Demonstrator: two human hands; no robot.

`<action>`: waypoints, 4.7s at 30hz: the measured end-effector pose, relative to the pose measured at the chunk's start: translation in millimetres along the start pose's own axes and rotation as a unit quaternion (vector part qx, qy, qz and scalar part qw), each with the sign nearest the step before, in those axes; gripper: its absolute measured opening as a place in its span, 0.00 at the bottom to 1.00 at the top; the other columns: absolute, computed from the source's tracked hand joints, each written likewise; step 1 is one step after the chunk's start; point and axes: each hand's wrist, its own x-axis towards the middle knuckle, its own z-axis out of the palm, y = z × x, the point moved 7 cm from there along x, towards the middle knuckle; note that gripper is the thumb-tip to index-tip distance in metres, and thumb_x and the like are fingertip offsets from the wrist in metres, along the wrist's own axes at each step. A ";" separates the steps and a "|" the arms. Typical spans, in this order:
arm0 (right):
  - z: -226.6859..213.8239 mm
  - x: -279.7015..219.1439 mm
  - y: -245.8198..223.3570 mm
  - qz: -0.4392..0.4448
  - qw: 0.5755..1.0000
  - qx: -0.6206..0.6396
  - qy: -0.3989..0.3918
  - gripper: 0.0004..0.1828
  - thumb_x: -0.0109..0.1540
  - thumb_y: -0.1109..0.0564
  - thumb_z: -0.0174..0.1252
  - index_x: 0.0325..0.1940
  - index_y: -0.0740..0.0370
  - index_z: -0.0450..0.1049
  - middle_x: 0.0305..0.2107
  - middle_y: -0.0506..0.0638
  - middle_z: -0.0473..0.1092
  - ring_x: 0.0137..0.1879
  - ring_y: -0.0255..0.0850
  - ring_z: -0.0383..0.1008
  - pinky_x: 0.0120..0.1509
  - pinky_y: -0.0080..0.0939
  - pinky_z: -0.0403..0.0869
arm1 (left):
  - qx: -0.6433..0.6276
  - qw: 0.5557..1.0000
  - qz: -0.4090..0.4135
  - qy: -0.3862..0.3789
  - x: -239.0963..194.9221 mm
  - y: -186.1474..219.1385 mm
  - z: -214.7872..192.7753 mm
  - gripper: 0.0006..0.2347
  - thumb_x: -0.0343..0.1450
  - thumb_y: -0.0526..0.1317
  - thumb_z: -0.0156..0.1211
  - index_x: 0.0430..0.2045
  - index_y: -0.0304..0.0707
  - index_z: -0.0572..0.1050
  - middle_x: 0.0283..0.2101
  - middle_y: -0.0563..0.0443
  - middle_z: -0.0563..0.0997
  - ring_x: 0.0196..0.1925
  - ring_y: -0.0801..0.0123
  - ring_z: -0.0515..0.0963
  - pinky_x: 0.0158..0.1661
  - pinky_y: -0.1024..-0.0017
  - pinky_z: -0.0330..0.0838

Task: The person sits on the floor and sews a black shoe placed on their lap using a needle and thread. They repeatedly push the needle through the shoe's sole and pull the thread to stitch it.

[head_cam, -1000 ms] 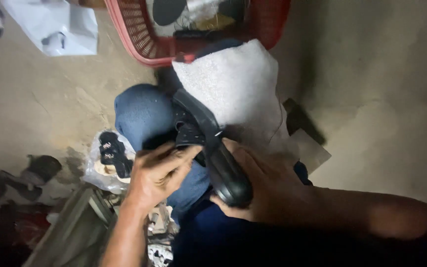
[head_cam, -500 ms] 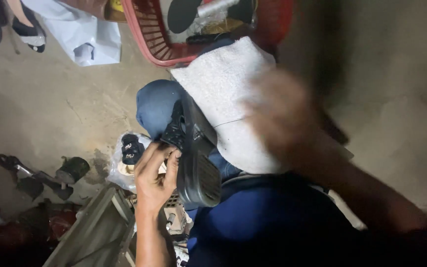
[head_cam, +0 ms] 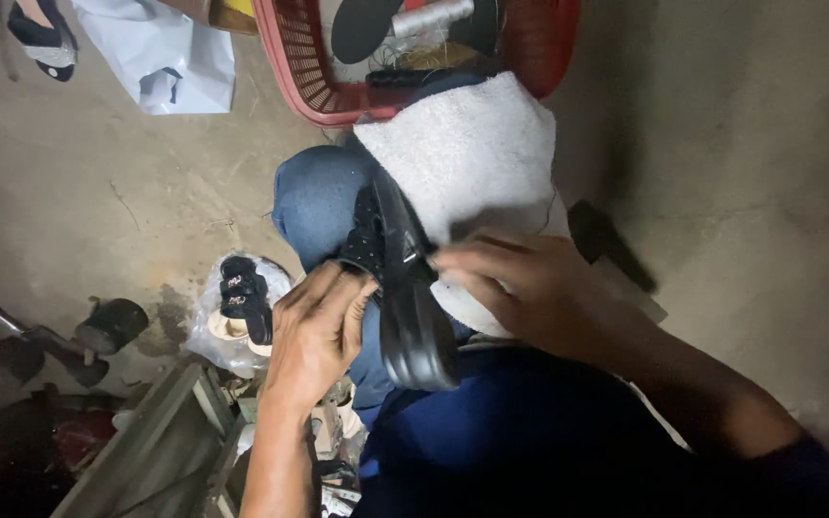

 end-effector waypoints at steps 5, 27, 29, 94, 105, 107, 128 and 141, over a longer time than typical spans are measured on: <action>22.1 13.6 -11.5 -0.030 0.995 -0.022 -0.088 0.19 0.66 0.64 0.51 0.61 0.65 0.70 0.48 0.60 0.77 0.50 0.51 0.79 0.52 0.47 0.75 | 0.045 0.999 0.022 0.005 -3.3 3.2 1.2 0.03 0.74 0.29 0.52 0.36 0.32 0.74 0.35 0.43 0.73 0.33 0.55 0.72 0.33 0.60 0.69; 1.1 -2.6 1.9 -0.035 0.980 -0.196 -0.005 0.28 0.68 0.50 0.61 0.71 0.53 0.66 0.36 0.39 0.83 0.32 0.31 0.82 0.29 0.35 0.74 | -0.076 0.993 -0.085 0.013 -41.6 -61.8 34.0 0.18 0.74 0.52 0.58 0.44 0.36 0.64 0.40 0.46 0.81 0.35 0.53 0.85 0.31 0.57 0.76; 2.5 8.3 -9.6 -0.039 0.978 -0.204 -0.022 0.29 0.67 0.52 0.63 0.73 0.54 0.65 0.26 0.40 0.75 0.27 0.31 0.74 0.25 0.37 0.67 | -0.072 0.995 -0.059 0.023 -35.8 -57.5 29.4 0.18 0.74 0.50 0.59 0.44 0.34 0.65 0.40 0.44 0.81 0.35 0.54 0.84 0.33 0.59 0.77; 7.3 -24.9 -7.4 -0.024 0.997 0.042 0.059 0.47 0.51 0.41 0.73 0.65 0.71 0.67 0.56 0.68 0.69 0.63 0.69 0.72 0.66 0.62 0.70 | -0.327 0.909 -0.226 0.127 -67.1 -43.8 42.8 0.09 0.69 0.29 0.60 0.17 0.38 0.76 0.15 0.52 0.70 0.24 0.72 0.69 0.28 0.72 0.70; -2.9 -25.7 12.9 0.005 0.993 0.113 0.025 0.33 0.54 0.43 0.72 0.52 0.70 0.73 0.42 0.62 0.73 0.49 0.59 0.77 0.53 0.58 0.74 | -0.404 0.881 -0.205 0.135 -55.1 -27.9 45.8 0.08 0.70 0.29 0.59 0.19 0.38 0.76 0.14 0.58 0.67 0.21 0.79 0.63 0.25 0.80 0.62; -7.1 -22.9 8.9 0.009 0.991 0.127 0.035 0.30 0.54 0.46 0.72 0.51 0.69 0.74 0.40 0.62 0.73 0.47 0.59 0.78 0.52 0.57 0.74 | -0.399 0.881 -0.206 0.147 -54.3 -28.6 45.3 0.08 0.71 0.29 0.60 0.19 0.38 0.76 0.15 0.58 0.67 0.21 0.79 0.62 0.25 0.80 0.61; -9.8 -20.9 14.1 -0.015 0.993 0.111 0.024 0.30 0.53 0.43 0.72 0.49 0.67 0.74 0.36 0.60 0.73 0.43 0.57 0.78 0.43 0.54 0.76 | -0.346 0.889 -0.227 0.198 -19.2 -8.8 37.9 0.03 0.71 0.31 0.66 0.34 0.35 0.85 0.18 0.54 0.78 0.22 0.81 0.66 0.22 0.81 0.65; -73.1 -80.7 123.7 -0.100 0.932 -0.303 0.171 0.11 0.73 0.77 0.53 0.45 0.64 0.71 0.41 0.58 0.71 0.45 0.51 0.74 0.50 0.52 0.73 | -0.574 0.797 -0.137 0.127 -41.8 31.5 61.0 0.03 0.76 0.33 0.55 0.38 0.33 0.76 0.54 0.29 0.80 0.62 0.52 0.80 0.65 0.61 0.74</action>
